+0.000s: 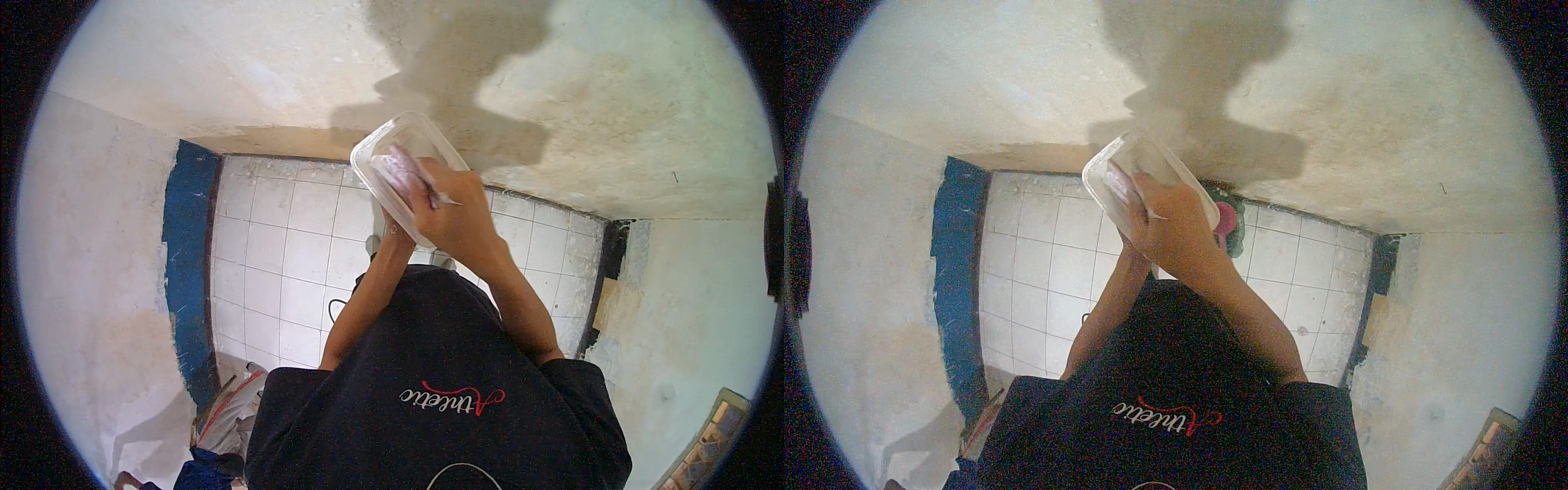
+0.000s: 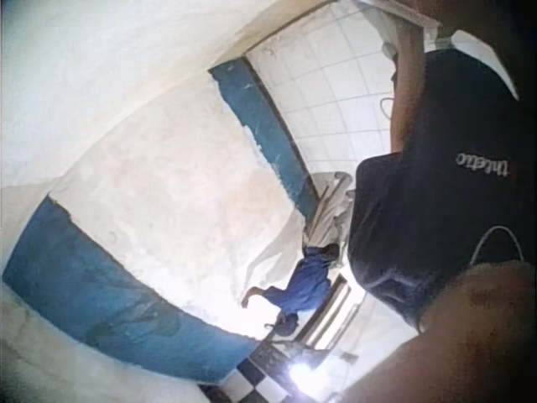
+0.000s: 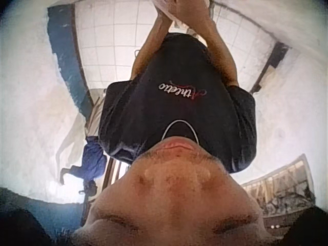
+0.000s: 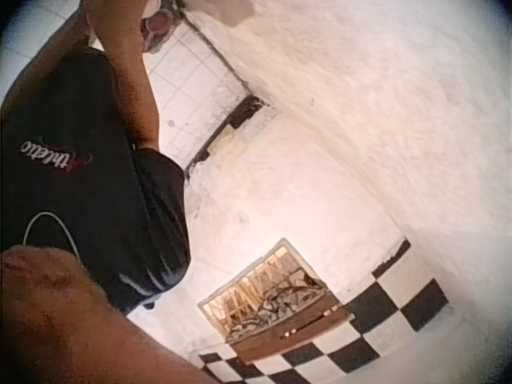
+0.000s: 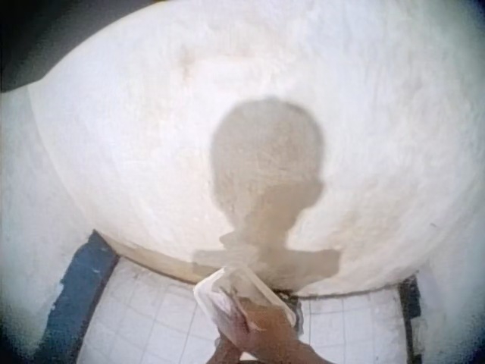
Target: The person applies white plaster to a wall using a spatula and a plastic container.
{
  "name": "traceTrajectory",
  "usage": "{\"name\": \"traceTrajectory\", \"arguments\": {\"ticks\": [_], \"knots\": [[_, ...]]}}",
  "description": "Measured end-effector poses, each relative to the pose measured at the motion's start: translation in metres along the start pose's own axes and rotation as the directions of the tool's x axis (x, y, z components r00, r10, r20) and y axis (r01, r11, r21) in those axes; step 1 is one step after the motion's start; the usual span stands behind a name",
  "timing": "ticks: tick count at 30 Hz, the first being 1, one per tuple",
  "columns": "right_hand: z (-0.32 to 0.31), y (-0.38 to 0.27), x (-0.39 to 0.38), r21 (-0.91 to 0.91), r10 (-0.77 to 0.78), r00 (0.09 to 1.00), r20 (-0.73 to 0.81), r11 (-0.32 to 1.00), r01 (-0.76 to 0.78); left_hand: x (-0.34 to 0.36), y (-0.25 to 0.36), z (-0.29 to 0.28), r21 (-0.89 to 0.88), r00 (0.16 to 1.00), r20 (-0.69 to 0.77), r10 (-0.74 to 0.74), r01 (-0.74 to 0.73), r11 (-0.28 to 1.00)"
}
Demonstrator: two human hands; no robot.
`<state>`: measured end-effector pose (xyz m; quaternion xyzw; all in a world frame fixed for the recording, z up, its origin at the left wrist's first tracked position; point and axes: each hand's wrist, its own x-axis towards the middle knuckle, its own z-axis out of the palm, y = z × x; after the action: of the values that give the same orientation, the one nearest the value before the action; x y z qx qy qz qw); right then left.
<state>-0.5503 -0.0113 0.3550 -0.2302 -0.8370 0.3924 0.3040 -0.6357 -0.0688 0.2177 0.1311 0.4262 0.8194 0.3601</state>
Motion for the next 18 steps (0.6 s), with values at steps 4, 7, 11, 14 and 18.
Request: {"name": "traceTrajectory", "arguments": {"ticks": [4, 7, 11, 14, 18], "knots": [[0.012, 0.004, -0.005, -0.001, -0.073, 0.997, 0.003, 0.997, 0.073, -0.003, -0.003, -0.007, 0.028, 1.0, 0.018, 0.011, -0.012, 1.0], [0.009, 0.015, 0.003, -0.03, -0.056, 0.998, -0.036, 0.998, 0.055, 0.013, -0.036, -0.044, -0.58, 0.956, 0.265, -0.123, 0.26, 0.772], [-0.021, 0.009, 0.0, -0.065, 0.042, 0.982, -0.183, 0.996, -0.055, 0.01, -0.02, -0.026, -0.767, 0.882, 0.469, 0.039, 0.386, 0.512], [-0.005, 0.007, -0.002, -0.283, -0.078, 0.979, -0.189, 0.959, 0.022, 0.006, -0.013, -0.023, -0.756, 0.883, 0.458, 0.102, 0.326, 0.568], [0.015, -0.004, -0.003, -0.239, 0.017, 0.998, -0.054, 0.971, -0.029, -0.001, 0.012, -0.011, -0.352, 0.979, 0.179, -0.093, 0.152, 0.924]]}}
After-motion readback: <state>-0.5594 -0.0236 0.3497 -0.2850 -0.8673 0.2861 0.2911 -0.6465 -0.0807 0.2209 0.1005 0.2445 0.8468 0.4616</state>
